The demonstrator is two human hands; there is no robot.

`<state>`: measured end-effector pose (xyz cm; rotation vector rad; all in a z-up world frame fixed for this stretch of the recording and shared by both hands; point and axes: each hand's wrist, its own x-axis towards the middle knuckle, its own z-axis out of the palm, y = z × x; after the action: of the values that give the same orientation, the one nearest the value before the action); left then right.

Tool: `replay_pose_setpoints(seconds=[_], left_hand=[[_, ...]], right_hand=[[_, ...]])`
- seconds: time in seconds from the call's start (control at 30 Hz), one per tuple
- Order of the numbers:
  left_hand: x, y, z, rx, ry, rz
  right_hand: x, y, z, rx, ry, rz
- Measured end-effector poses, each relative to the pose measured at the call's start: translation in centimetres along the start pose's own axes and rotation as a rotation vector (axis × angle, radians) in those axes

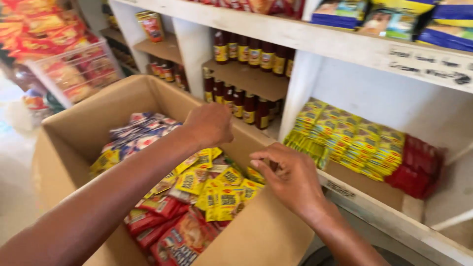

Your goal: Stocking and organizing small seasoning packets from a cardboard box onto store shelves.

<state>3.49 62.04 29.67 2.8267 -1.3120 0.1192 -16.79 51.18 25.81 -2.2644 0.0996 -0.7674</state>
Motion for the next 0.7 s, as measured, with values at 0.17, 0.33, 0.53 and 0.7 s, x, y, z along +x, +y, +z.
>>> replay_pose_setpoints(seconds=[0.17, 0.33, 0.53, 0.7], left_hand=[[-1.4, -6.7, 5.5, 0.024, -0.121, -0.077], [-1.2, -10.9, 12.3, -0.047, -0.288, 0.032], [-0.8, -9.2, 16.1, -0.102, -0.150, 0.197], [-1.9, -7.1, 17.8, -0.364, -0.329, 0.273]], right_hand=[[1.2, -0.1, 5.5, -0.046, -0.180, -0.079], [1.1, 0.1, 7.4, -0.212, -0.344, 0.091], [1.1, 0.6, 7.9, -0.403, -0.396, 0.090], [1.1, 0.1, 7.9, -0.348, -0.380, 0.202]])
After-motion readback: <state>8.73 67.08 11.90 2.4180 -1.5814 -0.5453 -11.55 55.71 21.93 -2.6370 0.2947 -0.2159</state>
